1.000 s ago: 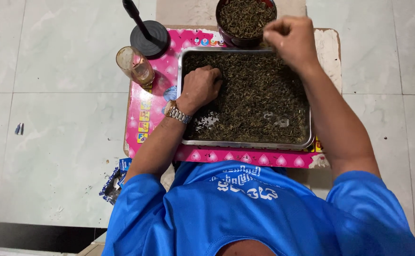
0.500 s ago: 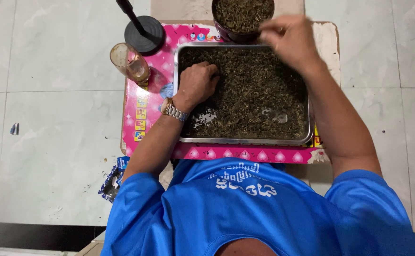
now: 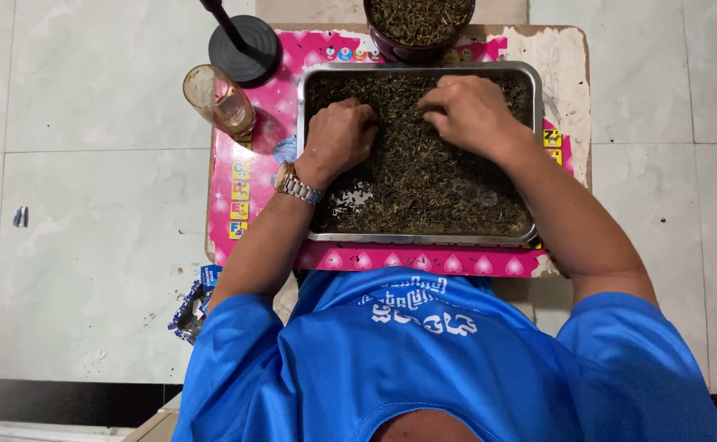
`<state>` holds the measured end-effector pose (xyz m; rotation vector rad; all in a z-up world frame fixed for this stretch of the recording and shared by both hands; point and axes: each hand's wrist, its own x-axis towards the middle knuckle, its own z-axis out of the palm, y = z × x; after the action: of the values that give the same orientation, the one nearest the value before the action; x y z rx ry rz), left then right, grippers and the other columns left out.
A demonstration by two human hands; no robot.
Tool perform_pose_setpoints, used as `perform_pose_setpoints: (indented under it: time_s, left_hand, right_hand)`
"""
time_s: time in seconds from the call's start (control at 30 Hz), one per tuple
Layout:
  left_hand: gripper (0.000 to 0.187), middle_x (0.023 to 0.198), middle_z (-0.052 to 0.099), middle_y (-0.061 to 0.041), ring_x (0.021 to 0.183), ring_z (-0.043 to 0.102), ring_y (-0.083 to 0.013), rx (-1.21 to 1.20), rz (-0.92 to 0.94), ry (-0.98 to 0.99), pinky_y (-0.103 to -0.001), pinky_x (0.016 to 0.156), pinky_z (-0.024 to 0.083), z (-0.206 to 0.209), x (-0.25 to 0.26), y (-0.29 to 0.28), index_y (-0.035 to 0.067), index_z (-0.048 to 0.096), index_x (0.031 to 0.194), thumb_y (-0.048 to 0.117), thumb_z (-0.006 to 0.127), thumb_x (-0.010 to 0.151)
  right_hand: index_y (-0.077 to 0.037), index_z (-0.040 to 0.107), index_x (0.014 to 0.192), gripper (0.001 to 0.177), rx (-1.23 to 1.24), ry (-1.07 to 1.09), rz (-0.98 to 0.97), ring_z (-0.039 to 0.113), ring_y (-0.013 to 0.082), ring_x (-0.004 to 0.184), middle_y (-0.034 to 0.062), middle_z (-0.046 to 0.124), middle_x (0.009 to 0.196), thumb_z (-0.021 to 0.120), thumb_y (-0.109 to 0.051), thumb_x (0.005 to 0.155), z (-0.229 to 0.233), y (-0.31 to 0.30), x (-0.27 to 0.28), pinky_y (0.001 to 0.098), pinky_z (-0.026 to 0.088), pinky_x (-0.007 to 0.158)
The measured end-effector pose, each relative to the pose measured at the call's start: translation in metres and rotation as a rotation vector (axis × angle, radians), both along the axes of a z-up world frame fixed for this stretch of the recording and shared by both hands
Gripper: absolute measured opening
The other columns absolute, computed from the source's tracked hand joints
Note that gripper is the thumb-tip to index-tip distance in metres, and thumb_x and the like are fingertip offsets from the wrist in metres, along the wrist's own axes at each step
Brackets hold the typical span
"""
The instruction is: Sorting through dried tea leaves in a metal tray to remove stems and debris by hand
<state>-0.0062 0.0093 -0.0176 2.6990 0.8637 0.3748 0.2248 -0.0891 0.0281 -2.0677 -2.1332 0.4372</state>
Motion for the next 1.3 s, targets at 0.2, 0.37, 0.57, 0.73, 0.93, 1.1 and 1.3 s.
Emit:
perform_pose_setpoints:
  time_s: [0.2,0.37,0.57,0.73,0.93,1.1,1.3]
  left_hand:
    - [0.018,0.082,0.067,-0.014,0.068,0.066,-0.0487,0.031,0.09,-0.044,-0.063,0.053,0.05,-0.005,0.001,0.003,0.009,0.067,0.085,0.027,0.066,0.09]
    - [0.009,0.085,0.068,-0.01,0.07,0.071,-0.0442,-0.083,0.122,0.009,-0.055,0.06,0.06,0.006,0.002,0.001,0.013,0.074,0.089,0.019,0.067,0.087]
    - [0.01,0.086,0.07,-0.011,0.071,0.072,-0.0449,-0.118,0.128,-0.019,-0.056,0.062,0.06,0.01,0.002,-0.002,0.013,0.074,0.09,0.02,0.067,0.087]
    - [0.01,0.085,0.069,-0.013,0.071,0.072,-0.045,-0.102,0.104,-0.023,-0.055,0.061,0.06,0.018,0.001,-0.003,0.011,0.075,0.09,0.014,0.066,0.086]
    - [0.011,0.084,0.069,-0.013,0.069,0.072,-0.046,-0.115,0.112,-0.036,-0.056,0.06,0.06,0.018,0.0,-0.004,0.01,0.074,0.09,0.015,0.066,0.086]
    - [0.009,0.083,0.069,-0.013,0.069,0.072,-0.0447,-0.097,0.113,-0.013,-0.055,0.059,0.06,0.013,0.001,-0.002,0.011,0.074,0.089,0.016,0.067,0.086]
    - [0.011,0.082,0.069,-0.012,0.07,0.072,-0.044,-0.111,0.119,-0.025,-0.054,0.06,0.059,0.012,0.001,-0.003,0.011,0.075,0.089,0.017,0.066,0.087]
  right_hand:
    - [-0.026,0.078,0.119,0.025,-0.12,-0.057,-0.008,0.058,0.0203,0.092,-0.0009,0.063,0.095,0.076,-0.031,0.095,0.005,-0.015,0.019,0.0481,0.052,0.088]
    - [-0.019,0.081,0.096,0.012,0.182,-0.201,0.129,0.071,0.0295,0.075,0.003,0.065,0.082,0.081,-0.022,0.085,-0.022,-0.021,0.02,0.0464,0.06,0.065]
    - [-0.015,0.08,0.093,0.015,0.155,-0.227,0.12,0.072,0.0313,0.073,0.0044,0.064,0.08,0.081,-0.023,0.081,-0.029,-0.016,0.019,0.0483,0.06,0.061]
    - [-0.014,0.078,0.088,0.012,0.175,-0.208,0.132,0.071,0.0333,0.07,0.0064,0.063,0.077,0.08,-0.022,0.079,-0.04,-0.01,0.019,0.0492,0.059,0.058]
    - [-0.016,0.079,0.089,0.008,0.181,-0.207,0.098,0.071,0.0268,0.069,0.0006,0.062,0.078,0.078,-0.022,0.084,-0.023,-0.021,0.016,0.0429,0.06,0.059]
    - [-0.012,0.076,0.085,0.007,0.311,-0.083,0.095,0.072,0.0363,0.074,0.0098,0.069,0.081,0.074,-0.018,0.09,-0.003,-0.031,0.011,0.0468,0.058,0.058]
    - [-0.006,0.076,0.097,0.006,0.383,0.148,0.122,0.074,0.0391,0.085,0.014,0.075,0.089,0.071,-0.008,0.097,0.004,-0.04,0.005,0.0482,0.06,0.068]
